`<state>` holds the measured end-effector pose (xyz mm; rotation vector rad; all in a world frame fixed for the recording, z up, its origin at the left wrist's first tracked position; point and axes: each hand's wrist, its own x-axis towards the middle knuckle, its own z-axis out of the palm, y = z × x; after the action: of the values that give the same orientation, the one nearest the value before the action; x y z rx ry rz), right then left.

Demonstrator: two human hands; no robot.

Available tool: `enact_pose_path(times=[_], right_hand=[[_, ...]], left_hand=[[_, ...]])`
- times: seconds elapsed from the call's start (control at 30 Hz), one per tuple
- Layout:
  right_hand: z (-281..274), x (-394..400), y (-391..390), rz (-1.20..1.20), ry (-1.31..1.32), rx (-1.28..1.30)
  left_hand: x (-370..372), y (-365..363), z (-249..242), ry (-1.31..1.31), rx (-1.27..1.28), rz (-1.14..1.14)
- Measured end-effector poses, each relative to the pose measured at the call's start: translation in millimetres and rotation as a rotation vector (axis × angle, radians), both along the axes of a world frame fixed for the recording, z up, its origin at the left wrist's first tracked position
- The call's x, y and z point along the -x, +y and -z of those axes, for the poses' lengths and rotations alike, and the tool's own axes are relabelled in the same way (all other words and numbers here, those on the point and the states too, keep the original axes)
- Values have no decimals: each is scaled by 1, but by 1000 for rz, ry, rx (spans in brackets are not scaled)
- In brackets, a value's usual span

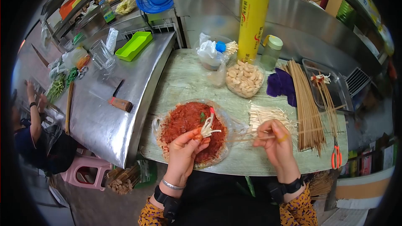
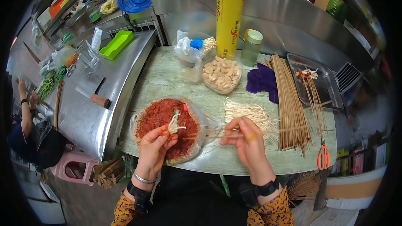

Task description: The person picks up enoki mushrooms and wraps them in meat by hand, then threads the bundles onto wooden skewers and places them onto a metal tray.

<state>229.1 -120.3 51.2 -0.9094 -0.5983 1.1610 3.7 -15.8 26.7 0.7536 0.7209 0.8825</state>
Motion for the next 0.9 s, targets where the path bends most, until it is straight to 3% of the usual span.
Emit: enact_pose_path(times=[0.2,0.43,0.5,0.83,0.9], right_hand=[[0,35,-8,-22,-289,-203],[-4,49,-8,-2,-558,-239],[-6,47,-7,23,-943,-291],[-20,69,-2,35,-1122,-347],[-21,75,-2,47,-1210,-385]], left_hand=[[-5,-4,-3,-124,102,-90],[-6,-8,-2,-165,91,-118],[-7,-8,-1,-224,135,-145],[-16,-14,2,-161,64,-235],[-17,-13,10,-121,-115,-297]])
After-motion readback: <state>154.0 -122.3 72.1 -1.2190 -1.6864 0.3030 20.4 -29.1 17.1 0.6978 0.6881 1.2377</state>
